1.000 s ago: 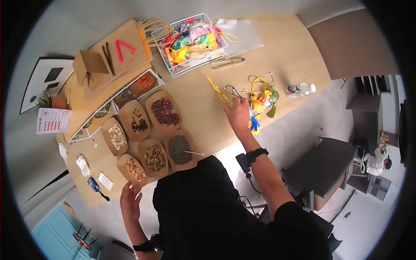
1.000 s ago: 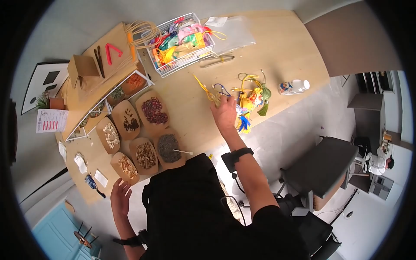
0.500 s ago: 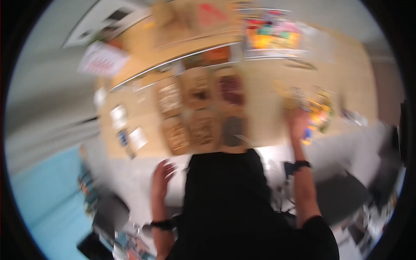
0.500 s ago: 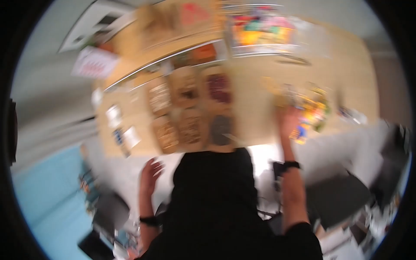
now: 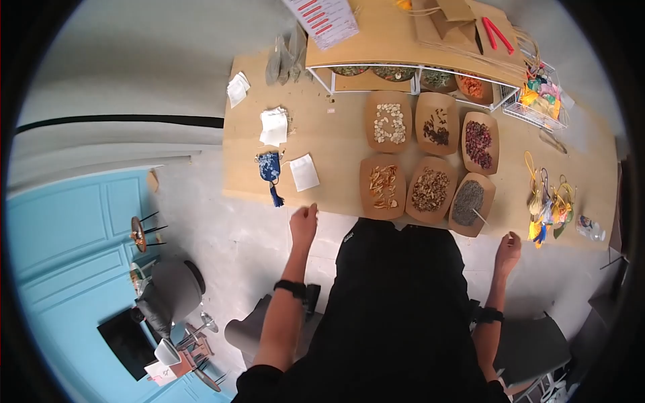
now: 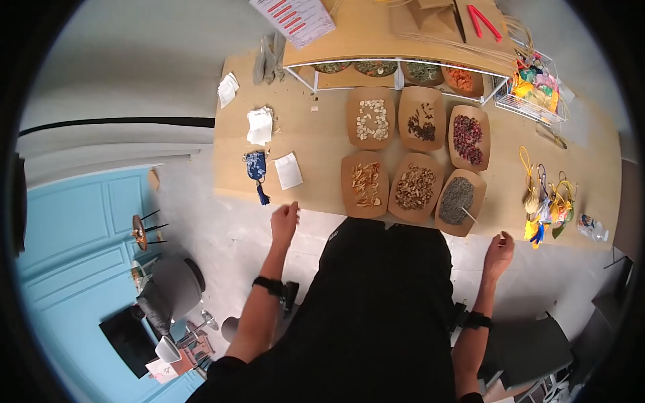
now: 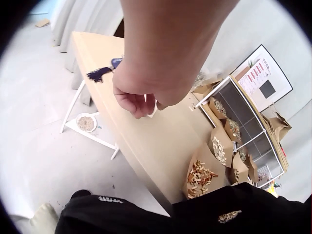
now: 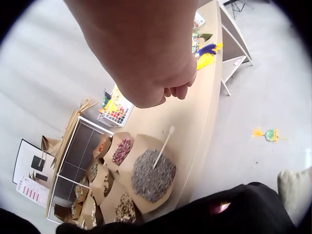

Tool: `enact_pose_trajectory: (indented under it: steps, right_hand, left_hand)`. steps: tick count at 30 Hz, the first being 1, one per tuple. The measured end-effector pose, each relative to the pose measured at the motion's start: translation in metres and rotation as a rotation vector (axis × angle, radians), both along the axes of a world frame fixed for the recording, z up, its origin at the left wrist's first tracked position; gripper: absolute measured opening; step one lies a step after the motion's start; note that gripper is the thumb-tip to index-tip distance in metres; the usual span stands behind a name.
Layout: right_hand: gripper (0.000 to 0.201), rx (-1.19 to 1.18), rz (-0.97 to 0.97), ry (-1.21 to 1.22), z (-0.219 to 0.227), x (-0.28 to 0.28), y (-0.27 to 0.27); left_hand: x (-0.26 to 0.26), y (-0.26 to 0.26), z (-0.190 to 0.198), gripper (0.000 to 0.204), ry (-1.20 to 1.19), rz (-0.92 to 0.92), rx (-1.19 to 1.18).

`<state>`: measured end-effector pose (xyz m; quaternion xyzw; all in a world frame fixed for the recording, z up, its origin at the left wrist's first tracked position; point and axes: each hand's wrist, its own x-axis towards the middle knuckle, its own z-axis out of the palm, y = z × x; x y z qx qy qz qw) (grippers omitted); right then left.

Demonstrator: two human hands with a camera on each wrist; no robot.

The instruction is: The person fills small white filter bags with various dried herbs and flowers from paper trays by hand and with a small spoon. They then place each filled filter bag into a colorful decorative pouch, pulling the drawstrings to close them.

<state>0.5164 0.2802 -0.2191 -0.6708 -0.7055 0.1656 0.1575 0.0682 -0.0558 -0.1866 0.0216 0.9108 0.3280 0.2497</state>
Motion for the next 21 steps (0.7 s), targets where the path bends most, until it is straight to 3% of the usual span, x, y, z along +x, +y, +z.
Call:
enact_pose_trajectory:
  steps: [2,5,7,9,12,14,16,17,18,20,21]
  right_hand:
    - [0.025,-0.033,-0.020,-0.017,0.010,-0.019,-0.026]
    - [0.024,-0.214,-0.064,0.068,0.023,-0.044,-0.074]
    - [0.022,-0.229,-0.069,0.082,0.029,-0.053,-0.100]
    - [0.022,-0.204,-0.068,0.077,0.033,-0.059,-0.115]
    - [0.024,-0.099,0.034,0.050,0.016,-0.039,-0.127]
    - [0.024,-0.164,0.008,0.066,0.032,-0.046,-0.129]
    - [0.023,-0.170,0.019,0.123,0.055,-0.067,-0.126]
    - [0.024,-0.258,0.001,0.154,0.070,-0.081,-0.124]
    - [0.021,-0.375,-0.062,0.219,0.096,-0.106,-0.123]
    - [0.022,-0.450,0.051,0.320,0.113,-0.128,-0.121]
    - [0.023,-0.487,0.131,0.344,0.117,-0.137,-0.119]
  left_hand:
    - [-0.035,0.004,-0.022,0.031,0.360,-0.136,0.022]
    - [-0.083,0.016,-0.034,0.032,0.306,-0.048,-0.125]
    - [-0.100,0.015,-0.058,0.035,0.460,-0.022,-0.368]
    - [-0.108,0.010,-0.080,0.035,0.362,-0.049,-0.340]
    - [-0.109,0.012,-0.078,0.030,0.246,-0.044,-0.209]
    - [-0.111,0.003,-0.091,0.029,0.189,0.023,-0.074]
    - [-0.103,0.005,-0.053,0.026,0.163,0.005,0.069]
    - [-0.102,0.002,-0.042,0.020,-0.004,-0.034,0.190]
    - [-0.095,0.002,-0.024,0.020,-0.014,-0.045,0.194]
    - [-0.081,0.005,0.020,0.015,-0.269,-0.121,0.369]
    - [-0.070,0.009,0.038,0.015,-0.275,-0.124,0.377]
